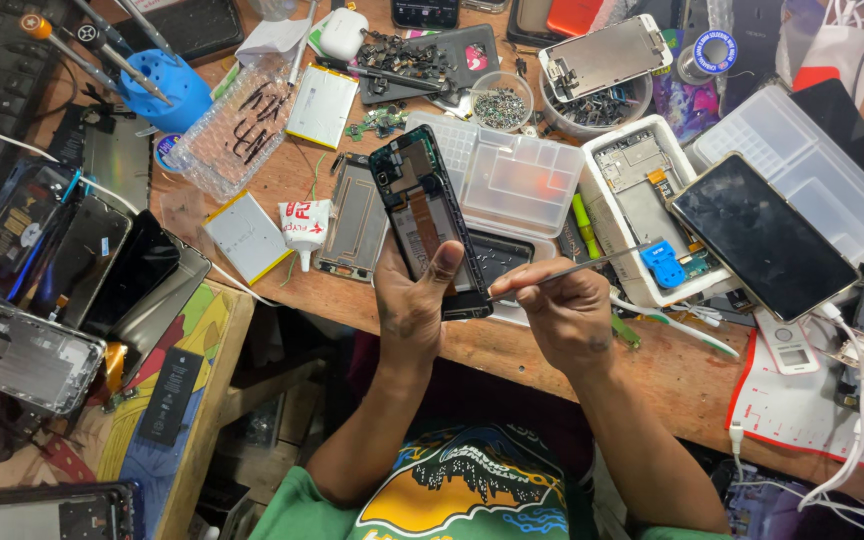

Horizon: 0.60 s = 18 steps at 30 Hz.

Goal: The person disassembles a smartphone, removes the back cover and internal components, cleans the interior with a toothbrush, and reassembles the device using a pry tool and screwdriver. The person handles multiple phones and parts on a cluttered workbench.

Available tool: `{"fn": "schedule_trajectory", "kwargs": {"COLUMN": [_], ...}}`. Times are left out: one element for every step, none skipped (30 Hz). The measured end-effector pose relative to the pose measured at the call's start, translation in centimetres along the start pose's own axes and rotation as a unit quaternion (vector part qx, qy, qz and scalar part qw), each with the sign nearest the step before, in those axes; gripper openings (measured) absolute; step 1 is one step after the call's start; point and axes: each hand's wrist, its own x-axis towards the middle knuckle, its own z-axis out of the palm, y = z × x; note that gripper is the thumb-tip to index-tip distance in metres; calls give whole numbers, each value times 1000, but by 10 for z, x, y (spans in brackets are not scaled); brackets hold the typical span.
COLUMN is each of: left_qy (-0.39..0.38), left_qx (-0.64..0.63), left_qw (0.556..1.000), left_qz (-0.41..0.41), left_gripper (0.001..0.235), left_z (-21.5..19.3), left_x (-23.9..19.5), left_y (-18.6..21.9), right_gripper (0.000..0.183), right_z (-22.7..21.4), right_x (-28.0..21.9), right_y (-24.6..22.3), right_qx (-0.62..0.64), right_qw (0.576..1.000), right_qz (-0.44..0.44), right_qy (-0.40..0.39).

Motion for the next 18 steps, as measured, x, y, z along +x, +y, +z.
{"fn": "schedule_trajectory", "kwargs": {"left_qy": [0,1,1,0,-2,-4,-4,-5,-5,-3,-1,0,-1,-3,-4,-2,0,3], "left_qx": [3,5,8,1,-5,-11,-23,-34,-45,-46,-48,-49,-54,-58,-63,-55,-48,-40], "left_qw": [1000,1000,1000,1000,1000,1000,1000,999,999,999,999,999,998,998,998,998,999,999], "left_qz": [-3,-5,-8,-12,-15,-18,-19,-20,-20,-18,-16,-14,-12,-10,-8,-3,1,5], "left_gripper": [54,54,55,54,54,53,53,53,53,53,53,53,53,52,51,52,53,53], "left_z": [2,3,3,4,5,5,5,5,5,5,5,6,6,7,7,8,8,9], "left_x": [0,0,0,1,1,2,2,2,3,3,3,3,3,3,4,4,5,6], "left_y": [2,3,4,4,5,5,4,4,4,4,4,5,5,6,6,7,7,8], "right_gripper": [9,10,11,12,12,13,13,13,13,14,14,15,15,15,16,16,16,15], "right_z": [-2,-4,-6,-7,-8,-9,-10,-10,-10,-10,-10,-11,-11,-11,-11,-10,-10,-10], "right_x": [-1,-1,-2,-3,-3,-3,-3,-3,-2,-1,0,1,2,2,3,3,3,4], "right_y": [2,5,7,8,9,11,12,13,14,14,14,13,13,13,13,13,13,14], "right_qx": [11,37,63,89,101,114,127,136,144,153,165,177,189,195,201,207,216,225], "right_qw": [1000,999,998,996,994,992,989,988,986,984,982,979,975,973,970,968,963,958], "right_qz": [1,11,20,30,42,55,68,74,80,86,95,104,112,123,134,146,160,175], "right_qy": [2,4,7,10,17,24,30,28,25,22,11,1,-9,-5,0,4,19,33]}}
